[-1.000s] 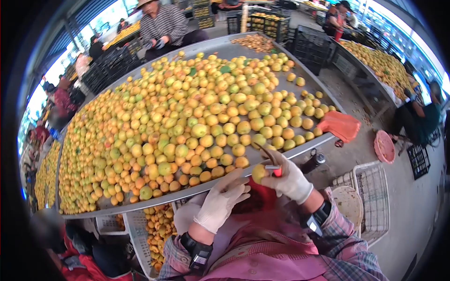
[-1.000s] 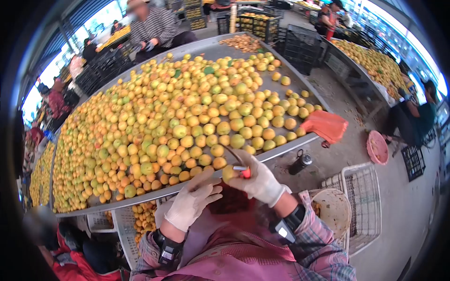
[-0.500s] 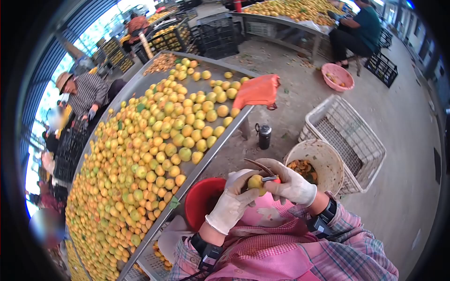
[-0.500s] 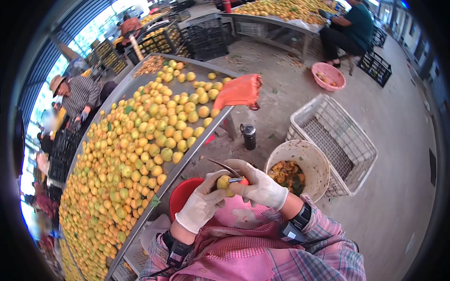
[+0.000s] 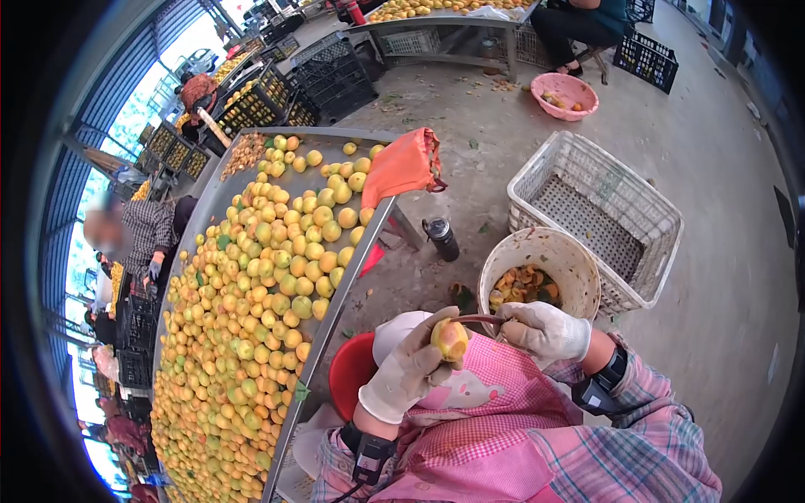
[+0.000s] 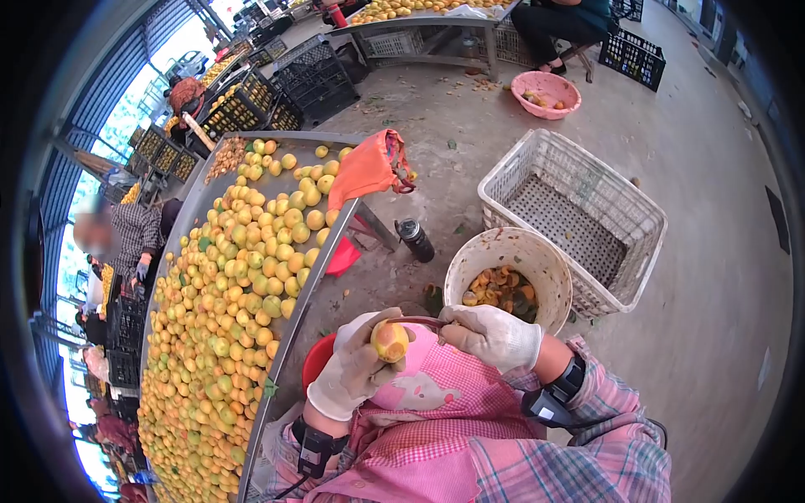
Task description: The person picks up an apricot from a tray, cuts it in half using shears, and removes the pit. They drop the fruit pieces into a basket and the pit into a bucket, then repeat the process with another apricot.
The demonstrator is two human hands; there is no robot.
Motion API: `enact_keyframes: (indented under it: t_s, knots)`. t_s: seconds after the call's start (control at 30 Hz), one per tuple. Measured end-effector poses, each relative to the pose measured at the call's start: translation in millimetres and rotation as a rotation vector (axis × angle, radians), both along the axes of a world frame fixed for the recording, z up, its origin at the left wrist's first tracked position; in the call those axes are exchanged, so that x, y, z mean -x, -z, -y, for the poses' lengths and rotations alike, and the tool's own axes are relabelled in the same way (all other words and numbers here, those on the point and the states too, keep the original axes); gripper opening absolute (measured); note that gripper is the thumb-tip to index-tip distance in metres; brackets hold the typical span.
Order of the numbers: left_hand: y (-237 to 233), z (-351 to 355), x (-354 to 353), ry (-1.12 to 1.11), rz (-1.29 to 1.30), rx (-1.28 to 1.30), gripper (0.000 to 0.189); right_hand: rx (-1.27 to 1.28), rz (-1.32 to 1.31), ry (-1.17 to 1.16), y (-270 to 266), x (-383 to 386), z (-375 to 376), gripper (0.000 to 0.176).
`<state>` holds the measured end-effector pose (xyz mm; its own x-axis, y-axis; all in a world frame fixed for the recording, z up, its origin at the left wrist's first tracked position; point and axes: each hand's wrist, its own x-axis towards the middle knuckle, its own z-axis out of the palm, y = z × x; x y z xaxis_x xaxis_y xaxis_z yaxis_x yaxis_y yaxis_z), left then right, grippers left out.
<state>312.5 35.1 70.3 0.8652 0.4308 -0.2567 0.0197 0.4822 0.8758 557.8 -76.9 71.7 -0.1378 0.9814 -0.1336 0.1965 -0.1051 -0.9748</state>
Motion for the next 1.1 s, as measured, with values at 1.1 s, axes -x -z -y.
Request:
enact_keyframes:
  t_s: [1.1]
  knots:
    - [-20.3,6.1,-23.8,-0.013,-0.033,0.064,0.089,-0.028,0.074,-0.158,-7.0,-23.6,6.3,0.027]
